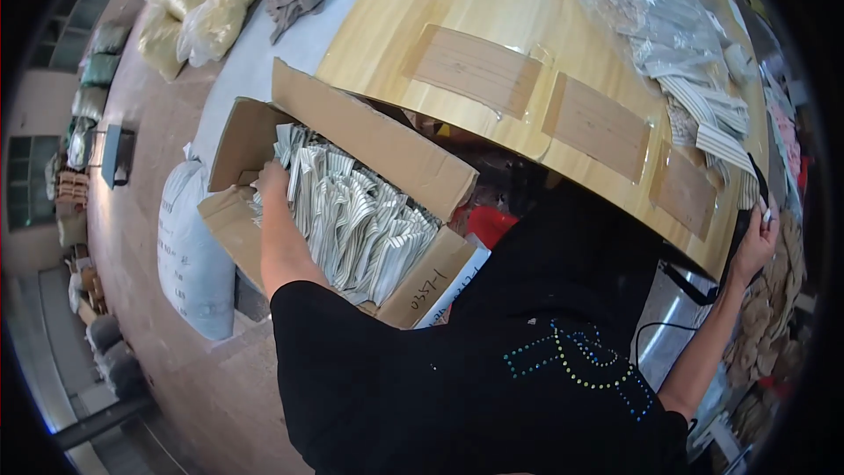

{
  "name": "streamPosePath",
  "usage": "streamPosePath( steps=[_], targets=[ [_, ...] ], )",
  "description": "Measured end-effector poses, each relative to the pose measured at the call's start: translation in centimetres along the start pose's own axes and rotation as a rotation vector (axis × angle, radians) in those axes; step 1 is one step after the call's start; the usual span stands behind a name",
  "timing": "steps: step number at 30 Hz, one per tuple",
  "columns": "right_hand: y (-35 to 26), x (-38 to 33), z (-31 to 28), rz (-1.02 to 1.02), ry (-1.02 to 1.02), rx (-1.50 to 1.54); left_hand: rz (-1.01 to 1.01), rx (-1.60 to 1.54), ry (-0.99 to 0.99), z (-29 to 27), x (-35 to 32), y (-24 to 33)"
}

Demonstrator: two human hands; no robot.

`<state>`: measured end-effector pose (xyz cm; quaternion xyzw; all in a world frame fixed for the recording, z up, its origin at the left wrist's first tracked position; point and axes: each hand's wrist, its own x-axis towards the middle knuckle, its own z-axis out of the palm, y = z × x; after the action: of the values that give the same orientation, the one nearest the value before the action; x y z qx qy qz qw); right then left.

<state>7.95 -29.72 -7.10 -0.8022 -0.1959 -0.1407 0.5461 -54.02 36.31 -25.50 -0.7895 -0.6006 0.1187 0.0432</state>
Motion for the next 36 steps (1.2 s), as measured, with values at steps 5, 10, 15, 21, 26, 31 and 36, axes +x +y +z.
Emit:
streamPosePath(
  steps=[5, 10, 15, 21, 26, 31, 36],
  targets=[
    [-0.8, -1.6, -3.3, -0.009, 0.084, -0.036, -0.198, -0.096, -0.414, 2.4, 4.0, 2.3],
    [-0.9, -0.8, -0.5, -0.004, 0.031, 0.057, -0.181, -0.342, -0.367, -2.3, 2.3, -5.2],
    [-4.8, -0.7, -1.9, -0.013, -0.050, 0.151, -0.069, -0.306, -0.418, -9.6, -1.2, -1.2],
    [-7.0, -4.0, -0.5, 0.296, -0.234, 0.297, 0.365, 0.210, -0.377, -19.3, -3.7, 2.4],
    [-3.2, -5.1, 3.1, 0.229, -0.568, 0.031, 0.788, -0.247, -0.074, -34.3, -21.3, 22.1],
    [-1.5, -5.0, 2.8, 0.119, -0.588, -0.131, 1.693, -0.614, -0.269, -34.3, -29.4, 42.4],
    [-0.9, -4.8, 3.3, 0.138, -0.537, -0.124, 1.800, -0.536, 0.085, -25.0, -35.1, 54.8]
  ],
)
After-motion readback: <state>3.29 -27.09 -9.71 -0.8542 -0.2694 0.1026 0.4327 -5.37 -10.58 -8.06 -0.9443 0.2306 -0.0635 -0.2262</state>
